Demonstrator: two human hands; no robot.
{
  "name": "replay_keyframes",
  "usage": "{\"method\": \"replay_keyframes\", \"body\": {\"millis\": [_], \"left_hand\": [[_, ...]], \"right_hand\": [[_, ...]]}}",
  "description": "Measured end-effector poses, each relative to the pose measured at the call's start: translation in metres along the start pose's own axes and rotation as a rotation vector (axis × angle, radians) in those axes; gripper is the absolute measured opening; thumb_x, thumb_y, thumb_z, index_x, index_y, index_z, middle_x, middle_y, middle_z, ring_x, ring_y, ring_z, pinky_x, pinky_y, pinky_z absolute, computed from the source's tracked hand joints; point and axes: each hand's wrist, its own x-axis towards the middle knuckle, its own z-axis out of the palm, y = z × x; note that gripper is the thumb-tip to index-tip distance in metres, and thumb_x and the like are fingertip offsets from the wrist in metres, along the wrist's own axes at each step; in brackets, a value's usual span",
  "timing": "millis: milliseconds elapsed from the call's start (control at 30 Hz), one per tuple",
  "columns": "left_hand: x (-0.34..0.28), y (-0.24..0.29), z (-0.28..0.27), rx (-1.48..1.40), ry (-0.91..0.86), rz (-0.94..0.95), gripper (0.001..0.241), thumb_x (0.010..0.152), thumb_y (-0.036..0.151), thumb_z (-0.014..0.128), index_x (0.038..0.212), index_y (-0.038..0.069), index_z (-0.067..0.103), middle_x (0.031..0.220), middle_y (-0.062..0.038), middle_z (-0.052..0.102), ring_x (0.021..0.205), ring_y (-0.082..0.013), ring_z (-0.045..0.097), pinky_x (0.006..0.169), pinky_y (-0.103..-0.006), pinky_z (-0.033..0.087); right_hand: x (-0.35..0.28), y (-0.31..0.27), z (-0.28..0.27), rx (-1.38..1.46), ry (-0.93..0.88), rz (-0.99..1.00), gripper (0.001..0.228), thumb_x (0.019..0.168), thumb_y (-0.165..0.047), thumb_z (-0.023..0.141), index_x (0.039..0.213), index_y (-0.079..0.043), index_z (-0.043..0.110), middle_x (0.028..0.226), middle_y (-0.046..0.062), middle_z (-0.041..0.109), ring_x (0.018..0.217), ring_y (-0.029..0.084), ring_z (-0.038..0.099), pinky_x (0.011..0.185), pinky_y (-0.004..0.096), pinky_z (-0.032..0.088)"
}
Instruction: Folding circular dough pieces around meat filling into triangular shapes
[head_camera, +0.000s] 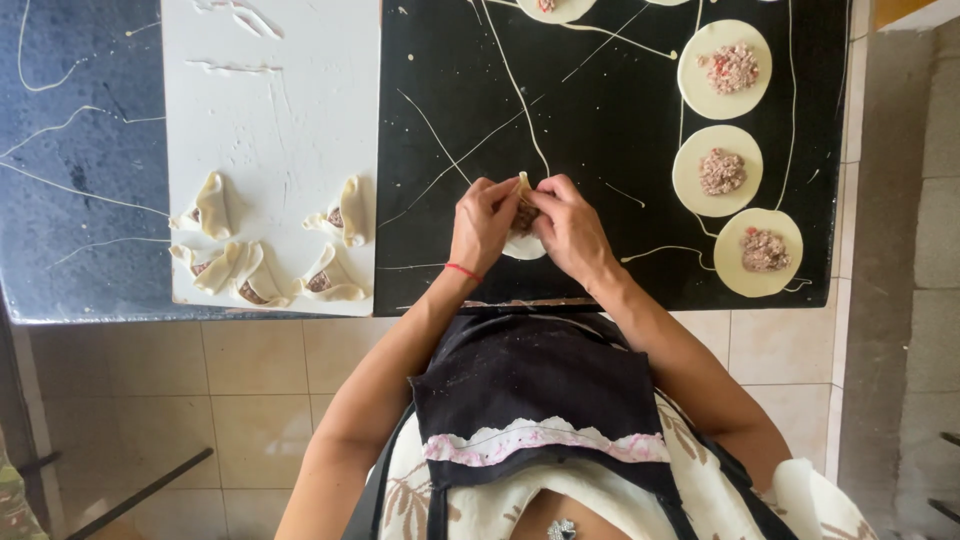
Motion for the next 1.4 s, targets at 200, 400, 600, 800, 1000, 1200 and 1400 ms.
{"method": "replay_keyframes", "body": {"millis": [200, 400, 600, 800, 1000, 1200, 1400], "left_hand": [[0.004, -0.006, 0.007, 0.131, -0.124, 0.109, 0.051, 0.094, 0.019, 0.060, 0.143, 0.014, 0.075, 0.111, -0.016, 0.067, 0.101, -0.0440, 0.075, 0.086, -0.0539, 0.065], [0.016, -0.016, 0.007, 0.415, -0.218, 0.165, 0.055, 0.096, 0.031, 0.052, 0.147, 0.015, 0.067, 0.115, -0.016, 0.061, 0.087, -0.0548, 0.074, 0.078, -0.0619, 0.065], [0.016, 0.003, 0.006, 0.824, -0.291, 0.255, 0.058, 0.097, 0.038, 0.049, 0.150, 0.016, 0.058, 0.119, -0.010, 0.055, 0.082, -0.0453, 0.075, 0.071, -0.0577, 0.067], [0.032, 0.007, -0.029, 0.613, -0.400, 0.261, 0.056, 0.105, 0.049, 0.040, 0.154, 0.030, 0.060, 0.128, -0.010, 0.057, 0.094, -0.0542, 0.075, 0.078, -0.0628, 0.063], [-0.029, -0.005, -0.067, 0.556, -0.208, 0.732, 0.059, 0.108, 0.041, 0.059, 0.163, 0.021, 0.053, 0.144, -0.012, 0.055, 0.099, -0.0411, 0.075, 0.080, -0.0509, 0.063], [-0.022, -0.042, -0.058, 0.647, -0.101, 1.074, 0.034, 0.116, 0.025, 0.040, 0.136, 0.025, 0.067, 0.143, -0.016, 0.058, 0.115, -0.0329, 0.069, 0.089, -0.0422, 0.052], [-0.013, -0.047, -0.053, 0.665, 0.004, 1.210, 0.025, 0.116, 0.010, 0.048, 0.119, 0.020, 0.070, 0.125, -0.012, 0.063, 0.099, -0.0277, 0.068, 0.079, -0.0370, 0.052]], "right_hand": [[0.015, -0.004, -0.007, -0.164, -0.142, -0.008, 0.023, 0.097, -0.008, 0.059, 0.107, -0.009, 0.080, 0.125, 0.010, 0.068, 0.117, 0.044, 0.071, 0.090, 0.053, 0.065], [0.002, 0.013, -0.013, 0.017, 0.026, -0.131, 0.029, 0.099, -0.011, 0.063, 0.117, -0.016, 0.085, 0.116, 0.005, 0.079, 0.108, 0.033, 0.077, 0.092, 0.041, 0.061], [-0.016, -0.001, -0.005, -0.065, 0.117, -0.224, 0.027, 0.101, -0.012, 0.070, 0.125, -0.012, 0.082, 0.128, 0.009, 0.079, 0.112, 0.032, 0.075, 0.094, 0.043, 0.061], [-0.040, 0.005, -0.005, -0.258, 0.302, -0.375, 0.034, 0.105, -0.028, 0.077, 0.131, -0.007, 0.076, 0.133, 0.010, 0.072, 0.116, 0.029, 0.073, 0.098, 0.040, 0.061], [-0.030, 0.056, 0.026, -0.212, 0.289, -0.415, 0.020, 0.103, -0.026, 0.082, 0.112, -0.012, 0.071, 0.106, 0.002, 0.062, 0.099, 0.024, 0.070, 0.088, 0.038, 0.062], [-0.027, 0.026, 0.001, -0.175, 0.239, -0.433, 0.026, 0.101, -0.029, 0.082, 0.114, -0.012, 0.066, 0.111, 0.005, 0.060, 0.105, 0.028, 0.070, 0.094, 0.040, 0.061], [-0.015, 0.038, 0.025, -0.266, 0.267, -0.461, 0.020, 0.097, -0.018, 0.084, 0.104, -0.014, 0.066, 0.106, 0.005, 0.060, 0.096, 0.030, 0.070, 0.086, 0.044, 0.061]]}}
